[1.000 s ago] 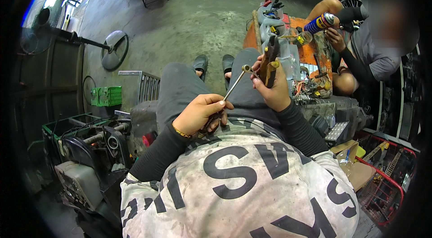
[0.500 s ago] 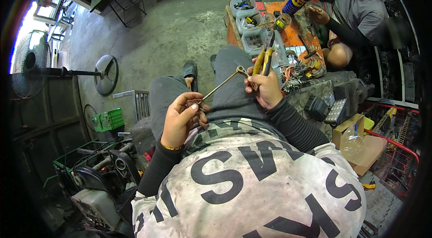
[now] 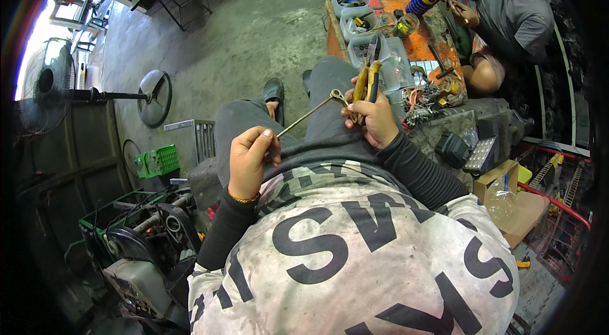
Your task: The person sits on the floor and uses pliers and a spray can to clean and adjust a small metal rod with a spring. They repeatedly bend the rod, spray it, and inspect it while handling it with both hands. The workspace includes scattered tools and parts on the floor and a nearby workbench.
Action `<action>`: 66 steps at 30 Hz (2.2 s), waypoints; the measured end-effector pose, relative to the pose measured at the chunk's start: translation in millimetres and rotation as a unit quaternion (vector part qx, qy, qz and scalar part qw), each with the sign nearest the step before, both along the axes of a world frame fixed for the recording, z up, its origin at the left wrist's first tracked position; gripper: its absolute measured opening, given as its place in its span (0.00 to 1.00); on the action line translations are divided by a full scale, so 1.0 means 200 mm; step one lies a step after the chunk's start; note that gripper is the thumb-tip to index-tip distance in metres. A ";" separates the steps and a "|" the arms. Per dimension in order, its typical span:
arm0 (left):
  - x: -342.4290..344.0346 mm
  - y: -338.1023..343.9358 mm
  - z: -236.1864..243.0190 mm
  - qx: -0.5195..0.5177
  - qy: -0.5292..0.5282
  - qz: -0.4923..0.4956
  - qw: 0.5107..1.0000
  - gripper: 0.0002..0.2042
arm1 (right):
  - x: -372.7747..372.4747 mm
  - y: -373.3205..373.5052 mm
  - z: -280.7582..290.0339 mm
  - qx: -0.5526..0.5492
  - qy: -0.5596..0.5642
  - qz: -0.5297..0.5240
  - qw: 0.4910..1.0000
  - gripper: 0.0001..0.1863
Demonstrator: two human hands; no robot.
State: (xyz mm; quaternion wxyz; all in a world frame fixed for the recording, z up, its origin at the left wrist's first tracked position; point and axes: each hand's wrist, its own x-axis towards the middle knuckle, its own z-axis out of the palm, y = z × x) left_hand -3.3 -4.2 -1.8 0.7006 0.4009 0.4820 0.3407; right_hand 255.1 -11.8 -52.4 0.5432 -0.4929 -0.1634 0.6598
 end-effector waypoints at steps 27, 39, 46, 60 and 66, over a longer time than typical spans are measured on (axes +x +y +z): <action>0.06 0.15 -0.22 -0.024 0.075 0.113 0.991 0.36 | 0.27 -0.07 -0.02 0.134 -0.485 0.175 0.846 0.31; 0.04 0.12 -0.22 0.070 0.103 0.153 0.980 0.40 | 0.20 -0.07 0.01 0.139 -0.479 0.196 0.844 0.32; 0.00 0.08 -0.20 0.145 0.141 0.126 0.971 0.33 | 0.14 -0.05 -0.05 0.111 -0.346 0.169 0.916 0.32; -0.16 0.46 -0.24 0.166 0.061 -0.171 0.969 0.19 | -0.03 0.42 -0.12 -0.099 -0.048 0.156 0.982 0.26; -0.16 0.97 -0.31 0.138 0.138 -0.245 0.950 0.16 | -0.13 0.77 -0.34 -0.135 -0.103 0.125 0.978 0.25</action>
